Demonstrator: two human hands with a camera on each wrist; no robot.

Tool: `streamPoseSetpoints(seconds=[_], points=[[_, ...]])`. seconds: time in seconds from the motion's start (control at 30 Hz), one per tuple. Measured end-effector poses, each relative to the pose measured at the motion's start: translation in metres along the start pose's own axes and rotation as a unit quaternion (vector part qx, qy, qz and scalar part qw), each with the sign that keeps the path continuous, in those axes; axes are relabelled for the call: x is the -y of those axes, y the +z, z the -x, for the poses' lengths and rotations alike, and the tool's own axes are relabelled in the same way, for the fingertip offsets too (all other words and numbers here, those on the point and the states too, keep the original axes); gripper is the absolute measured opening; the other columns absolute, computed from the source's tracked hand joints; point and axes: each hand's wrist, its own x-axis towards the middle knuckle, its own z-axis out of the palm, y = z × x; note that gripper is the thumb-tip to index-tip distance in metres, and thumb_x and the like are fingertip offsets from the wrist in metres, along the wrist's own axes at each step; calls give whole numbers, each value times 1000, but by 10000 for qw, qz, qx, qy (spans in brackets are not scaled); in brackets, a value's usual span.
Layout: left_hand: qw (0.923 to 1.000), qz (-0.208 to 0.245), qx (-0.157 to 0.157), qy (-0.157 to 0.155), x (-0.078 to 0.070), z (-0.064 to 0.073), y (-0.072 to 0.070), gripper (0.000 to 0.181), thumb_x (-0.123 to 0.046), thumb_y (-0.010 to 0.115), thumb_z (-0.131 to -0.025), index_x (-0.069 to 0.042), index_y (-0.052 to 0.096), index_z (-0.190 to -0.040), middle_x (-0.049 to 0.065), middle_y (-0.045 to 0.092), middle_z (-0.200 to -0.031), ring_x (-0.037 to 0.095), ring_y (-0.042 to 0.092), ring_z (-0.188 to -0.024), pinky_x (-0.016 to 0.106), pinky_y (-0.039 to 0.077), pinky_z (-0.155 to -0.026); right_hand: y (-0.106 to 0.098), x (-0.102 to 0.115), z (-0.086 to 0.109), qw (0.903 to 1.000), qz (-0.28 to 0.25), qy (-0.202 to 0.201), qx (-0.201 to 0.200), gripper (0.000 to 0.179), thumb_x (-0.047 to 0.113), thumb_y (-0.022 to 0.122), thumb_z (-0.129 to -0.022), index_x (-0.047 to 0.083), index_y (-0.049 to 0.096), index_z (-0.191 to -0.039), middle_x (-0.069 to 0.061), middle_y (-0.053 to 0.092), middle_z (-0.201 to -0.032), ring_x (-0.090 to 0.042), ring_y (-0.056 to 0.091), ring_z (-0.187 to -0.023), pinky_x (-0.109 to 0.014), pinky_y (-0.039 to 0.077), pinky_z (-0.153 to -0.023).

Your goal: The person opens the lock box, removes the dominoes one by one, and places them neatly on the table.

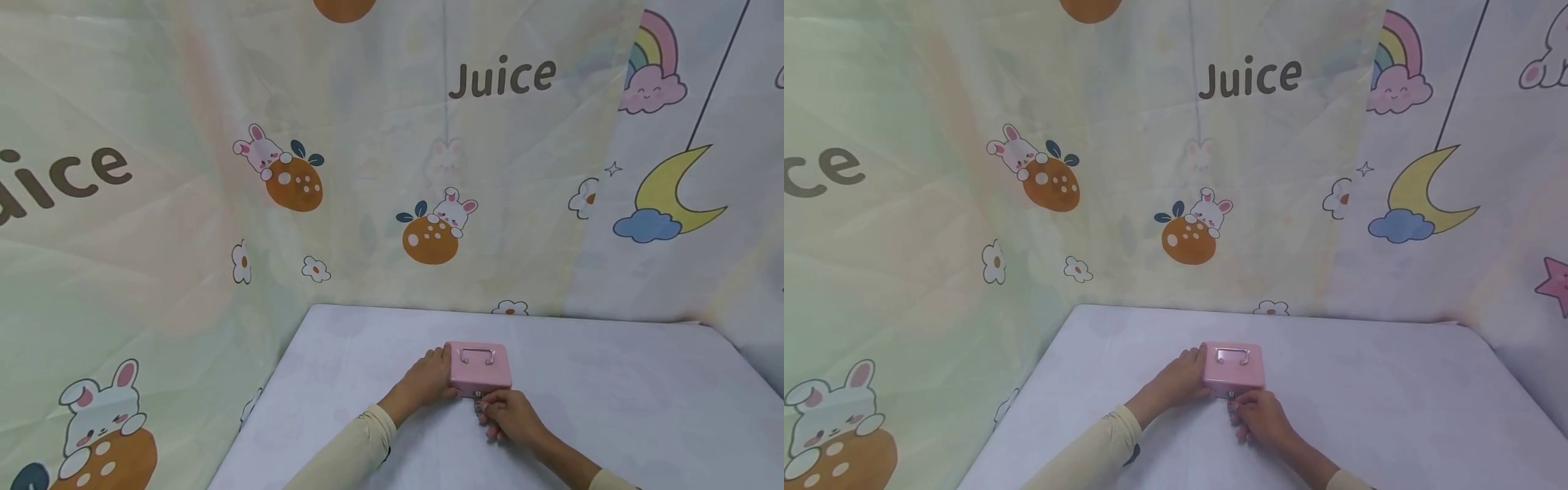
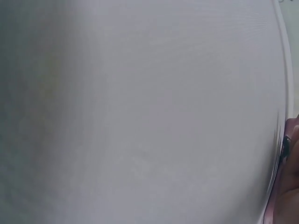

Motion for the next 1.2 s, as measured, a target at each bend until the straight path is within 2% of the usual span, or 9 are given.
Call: streamPoseSetpoints(seconds=[0.47,0.67,0.77,0.87,1.07,1.2], points=[[10000,-39,-52,38,0,-1,2,97,-54,72,-87,3,29,-152,15,57,-136,23,58,-121,32,52,-101,10,-4,1,9951,-898,237,-353,13,2,58,-96,-6,61,-105,-7,71,-76,-18,66,-57,-30,54,-51],[10000,67,11,-73,-2,-1,3,97,-53,73,-87,2,29,-153,14,57,-137,22,58,-120,31,51,-101,13,-4,2,9896,-1299,442,-441,16,0,56,-96,-11,59,-107,-9,73,-78,-19,71,-63,-33,60,-60],[9999,103,30,-102,-2,-1,1,97,-53,73,-87,3,28,-153,14,57,-136,22,58,-120,31,51,-101,12,-3,0,9868,-1446,624,-364,16,0,56,-96,-12,59,-107,-9,74,-79,-18,73,-67,-33,61,-65],[9999,92,5,-104,-3,0,1,98,-53,73,-87,4,29,-153,15,58,-136,23,58,-120,31,52,-100,10,-2,-1,9822,-1682,813,-218,18,0,56,-97,-13,59,-109,-10,74,-81,-18,73,-71,-32,61,-70],[10000,11,-32,-67,-3,2,1,96,-53,72,-88,5,29,-153,16,58,-136,23,58,-121,31,52,-100,7,2,2,9652,-2399,1043,-47,23,-1,53,-97,-16,60,-113,-12,74,-84,-18,74,-76,-31,61,-77],[10000,2,-42,-50,-3,1,1,96,-52,72,-88,4,29,-153,15,58,-136,23,58,-121,30,51,-101,6,4,4,9601,-2535,1176,-73,23,1,56,-96,-15,62,-112,-11,75,-82,-17,74,-74,-28,61,-76]])
